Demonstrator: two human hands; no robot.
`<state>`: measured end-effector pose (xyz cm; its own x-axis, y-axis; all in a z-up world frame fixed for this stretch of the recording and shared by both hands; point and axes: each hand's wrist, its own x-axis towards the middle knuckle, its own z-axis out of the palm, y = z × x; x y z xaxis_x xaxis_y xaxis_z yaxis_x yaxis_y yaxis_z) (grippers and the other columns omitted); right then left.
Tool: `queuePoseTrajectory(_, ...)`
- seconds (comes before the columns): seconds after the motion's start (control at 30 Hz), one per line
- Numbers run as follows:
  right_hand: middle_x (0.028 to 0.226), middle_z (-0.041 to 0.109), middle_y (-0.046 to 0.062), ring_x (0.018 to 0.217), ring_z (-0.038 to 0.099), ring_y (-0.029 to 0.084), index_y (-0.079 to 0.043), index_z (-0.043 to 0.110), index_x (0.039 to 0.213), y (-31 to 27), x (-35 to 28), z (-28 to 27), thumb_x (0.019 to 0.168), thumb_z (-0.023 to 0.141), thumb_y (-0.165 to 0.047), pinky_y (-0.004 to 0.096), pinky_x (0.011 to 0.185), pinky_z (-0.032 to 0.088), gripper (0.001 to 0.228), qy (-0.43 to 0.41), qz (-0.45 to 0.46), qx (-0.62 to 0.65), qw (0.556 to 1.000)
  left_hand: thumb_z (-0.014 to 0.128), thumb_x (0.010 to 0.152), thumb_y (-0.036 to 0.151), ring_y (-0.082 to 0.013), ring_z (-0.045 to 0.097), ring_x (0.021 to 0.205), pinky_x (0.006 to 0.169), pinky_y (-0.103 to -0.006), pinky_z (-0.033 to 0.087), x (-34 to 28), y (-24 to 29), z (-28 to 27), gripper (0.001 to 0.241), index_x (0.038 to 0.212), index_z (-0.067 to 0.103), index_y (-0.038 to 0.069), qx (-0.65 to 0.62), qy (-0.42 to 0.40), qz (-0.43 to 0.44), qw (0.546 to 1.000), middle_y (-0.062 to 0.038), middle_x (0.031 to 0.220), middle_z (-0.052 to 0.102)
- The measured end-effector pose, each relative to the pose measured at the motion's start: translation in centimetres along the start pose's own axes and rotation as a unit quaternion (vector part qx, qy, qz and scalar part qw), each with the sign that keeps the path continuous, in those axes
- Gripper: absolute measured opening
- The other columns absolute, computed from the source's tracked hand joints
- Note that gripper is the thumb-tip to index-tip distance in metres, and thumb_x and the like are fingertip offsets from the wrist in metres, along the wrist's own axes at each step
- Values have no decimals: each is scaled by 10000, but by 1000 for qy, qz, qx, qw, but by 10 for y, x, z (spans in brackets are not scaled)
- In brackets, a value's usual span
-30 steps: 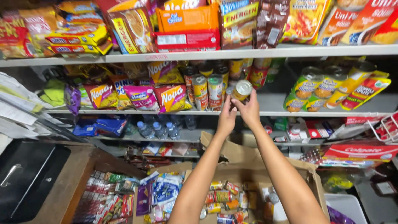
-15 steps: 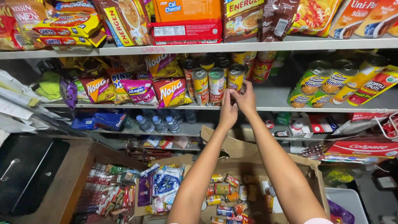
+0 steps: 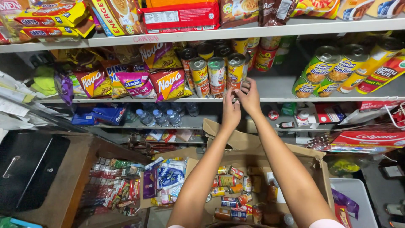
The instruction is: The recorder is taking canned food and snack products from a cardboard box and organizing them onto grocery shelves.
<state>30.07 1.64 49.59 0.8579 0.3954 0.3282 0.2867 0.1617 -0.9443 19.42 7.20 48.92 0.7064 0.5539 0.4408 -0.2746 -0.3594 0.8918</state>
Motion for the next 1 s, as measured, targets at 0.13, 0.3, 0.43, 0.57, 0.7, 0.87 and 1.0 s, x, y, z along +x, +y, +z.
queuePoseTrajectory(0.13, 1231, 627, 119, 1103, 667, 178, 30, 437, 1364, 3, -33, -15, 889, 730, -6, 307, 890, 576, 559, 15, -3, -9, 1000, 490, 978, -54, -296, 625, 1272, 1093, -390, 492, -19, 8, 1, 540, 1508, 398, -9, -12, 2, 12, 1000, -213, 1482, 501)
queuePoseTrajectory(0.3, 1077, 705, 45, 973, 669, 88, 21, 645, 1196, 52, -106, -53, 987, 626, -31, 249, 868, 562, 216, -16, 71, 42, 996, 622, 978, 8, -180, 690, 1048, 908, -308, 577, -61, -35, 3, 341, 1319, 600, 19, -53, -71, -57, 994, -126, 1216, 681)
queuePoseTrajectory(0.43, 1031, 700, 31, 897, 615, 70, 3, 655, 1199, 85, -194, -91, 1023, 675, -74, 223, 782, 502, 193, -49, 196, 56, 978, 642, 985, 45, -144, 685, 896, 814, -291, 568, -147, -68, -5, 247, 1230, 626, 22, -57, -97, -205, 972, -89, 955, 726)
queuePoseTrajectory(0.57, 1024, 679, 23, 943, 629, 99, -17, 658, 1143, 127, -231, -103, 1004, 707, -123, 261, 849, 539, 181, -189, 273, 81, 940, 662, 1009, 102, -124, 684, 859, 774, -299, 571, -187, -107, -16, 114, 1077, 617, 22, -100, -182, -262, 942, -62, 929, 712)
queuePoseTrajectory(0.7, 1067, 700, 7, 1003, 653, 125, -61, 638, 1163, 234, -319, -107, 921, 733, -213, 303, 883, 539, 301, -249, 363, 29, 897, 708, 950, 144, -138, 726, 789, 675, -315, 588, -284, -214, -24, 163, 1028, 627, 26, 25, -243, -354, 903, -66, 889, 718)
queuePoseTrajectory(0.87, 1035, 703, 80, 995, 651, 168, -45, 677, 1165, 382, -409, -84, 903, 780, -203, 345, 902, 548, 322, -285, 379, 11, 881, 680, 917, 92, -303, 708, 1032, 923, -410, 571, -362, -335, -43, 177, 1092, 702, 71, 133, -295, -224, 919, -146, 1067, 749)
queuePoseTrajectory(1.0, 1128, 700, 100, 993, 663, 201, -48, 633, 1227, 418, -428, -58, 699, 865, -182, 357, 878, 555, 592, -274, 353, -147, 883, 742, 785, 139, -446, 573, 1146, 978, -491, 489, -382, -367, -51, 422, 1188, 653, 49, 249, -309, -271, 877, -245, 1208, 621)
